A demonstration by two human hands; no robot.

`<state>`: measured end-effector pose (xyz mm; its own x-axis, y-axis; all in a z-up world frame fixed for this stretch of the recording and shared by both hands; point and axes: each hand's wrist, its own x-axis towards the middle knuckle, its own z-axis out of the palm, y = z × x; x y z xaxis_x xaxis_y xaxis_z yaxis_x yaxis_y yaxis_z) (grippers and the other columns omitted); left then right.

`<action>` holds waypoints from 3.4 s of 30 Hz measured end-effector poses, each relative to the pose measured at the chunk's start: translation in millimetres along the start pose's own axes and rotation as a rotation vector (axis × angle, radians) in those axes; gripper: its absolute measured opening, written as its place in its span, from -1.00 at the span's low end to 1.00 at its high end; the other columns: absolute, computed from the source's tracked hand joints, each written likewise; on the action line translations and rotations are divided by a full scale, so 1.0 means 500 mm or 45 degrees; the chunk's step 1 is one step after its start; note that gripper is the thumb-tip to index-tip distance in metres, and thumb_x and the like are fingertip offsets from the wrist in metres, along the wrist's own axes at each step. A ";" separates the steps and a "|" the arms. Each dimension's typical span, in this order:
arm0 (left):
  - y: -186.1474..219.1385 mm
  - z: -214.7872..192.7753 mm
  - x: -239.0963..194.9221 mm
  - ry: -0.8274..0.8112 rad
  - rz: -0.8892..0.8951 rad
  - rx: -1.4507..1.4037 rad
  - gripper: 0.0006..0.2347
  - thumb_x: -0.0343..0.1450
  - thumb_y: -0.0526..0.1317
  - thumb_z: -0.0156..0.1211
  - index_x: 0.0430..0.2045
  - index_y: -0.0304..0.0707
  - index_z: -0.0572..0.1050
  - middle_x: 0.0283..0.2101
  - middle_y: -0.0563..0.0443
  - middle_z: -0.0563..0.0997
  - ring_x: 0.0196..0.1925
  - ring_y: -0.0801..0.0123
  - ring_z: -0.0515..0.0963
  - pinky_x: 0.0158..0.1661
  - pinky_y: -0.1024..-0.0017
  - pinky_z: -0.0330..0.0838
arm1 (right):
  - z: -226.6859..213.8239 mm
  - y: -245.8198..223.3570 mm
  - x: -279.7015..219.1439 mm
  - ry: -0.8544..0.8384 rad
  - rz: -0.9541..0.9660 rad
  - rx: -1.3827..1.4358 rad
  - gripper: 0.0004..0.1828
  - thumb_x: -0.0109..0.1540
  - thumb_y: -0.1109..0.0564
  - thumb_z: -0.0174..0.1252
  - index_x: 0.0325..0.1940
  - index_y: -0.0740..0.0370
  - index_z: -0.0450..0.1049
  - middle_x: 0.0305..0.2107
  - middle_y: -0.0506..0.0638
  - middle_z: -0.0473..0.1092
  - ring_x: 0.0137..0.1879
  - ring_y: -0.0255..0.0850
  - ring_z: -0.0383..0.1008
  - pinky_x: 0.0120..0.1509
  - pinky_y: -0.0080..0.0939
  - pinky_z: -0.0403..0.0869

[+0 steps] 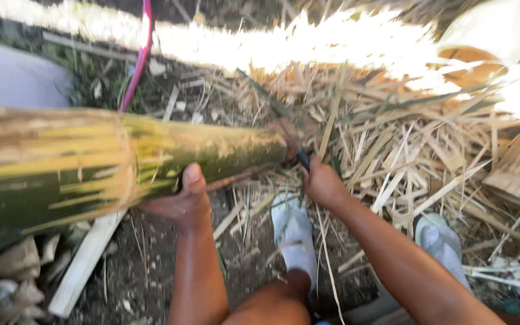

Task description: The person uses a knife to peel the outer layer of a bamboo pole. They rotate the pole and continue scraping the surface to remove the green skin.

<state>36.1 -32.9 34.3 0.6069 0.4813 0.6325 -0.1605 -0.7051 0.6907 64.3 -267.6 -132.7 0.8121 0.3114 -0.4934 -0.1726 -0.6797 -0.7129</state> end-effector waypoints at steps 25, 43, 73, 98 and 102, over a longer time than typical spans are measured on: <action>-0.003 -0.001 -0.022 0.113 -0.058 0.095 -0.01 0.47 0.23 0.34 0.42 -0.53 -0.26 0.44 -0.36 0.10 0.39 0.12 0.28 0.37 0.21 0.30 | 0.037 -0.046 -0.035 0.085 -0.022 0.136 -0.60 0.35 -0.04 0.06 -0.06 0.41 0.25 -0.48 0.35 0.47 -0.36 0.30 0.57 -0.29 0.24 0.55; -0.012 0.020 -0.008 0.114 -0.014 0.061 -0.01 0.45 0.23 0.28 0.45 -0.52 -0.27 0.44 -0.40 0.09 0.39 0.10 0.30 0.34 0.19 0.33 | 0.010 -0.084 -0.100 0.050 -0.302 0.266 -0.58 0.31 -0.04 0.02 0.08 0.34 0.25 -0.50 0.33 0.49 -0.39 0.25 0.58 -0.26 0.21 0.55; -0.032 -0.006 -0.051 0.068 0.057 0.351 -0.04 0.45 0.24 0.23 0.44 -0.50 -0.26 0.45 -0.33 0.07 0.38 0.15 0.25 0.32 0.28 0.29 | 0.047 -0.038 -0.012 0.036 0.128 -0.033 -0.62 0.37 -0.04 0.07 -0.02 0.36 0.24 -0.49 0.30 0.44 -0.38 0.31 0.55 -0.30 0.21 0.52; -0.023 -0.021 -0.021 -0.175 0.076 0.066 -0.14 0.44 0.29 0.24 0.43 -0.18 -0.13 0.38 -0.15 0.21 0.36 0.09 0.34 0.36 0.21 0.37 | 0.075 0.066 0.010 0.090 -0.014 0.076 -0.55 0.30 -0.05 0.11 0.05 0.36 0.25 -0.46 0.37 0.49 -0.32 0.35 0.55 -0.25 0.29 0.51; -0.008 -0.079 -0.008 -0.464 -0.052 -0.184 -0.13 0.32 0.36 0.18 0.41 -0.17 0.02 0.35 -0.15 0.29 0.40 0.07 0.39 0.36 0.12 0.40 | 0.060 0.060 -0.056 0.016 0.033 0.143 -0.49 0.29 -0.08 0.05 0.21 0.24 0.19 -0.47 0.39 0.50 -0.32 0.34 0.57 -0.24 0.28 0.52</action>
<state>3.3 -11.4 42.8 0.8476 0.2727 0.4552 -0.2227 -0.5959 0.7716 19.7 -276.6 -155.0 0.8134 0.2861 -0.5065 -0.2541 -0.6085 -0.7518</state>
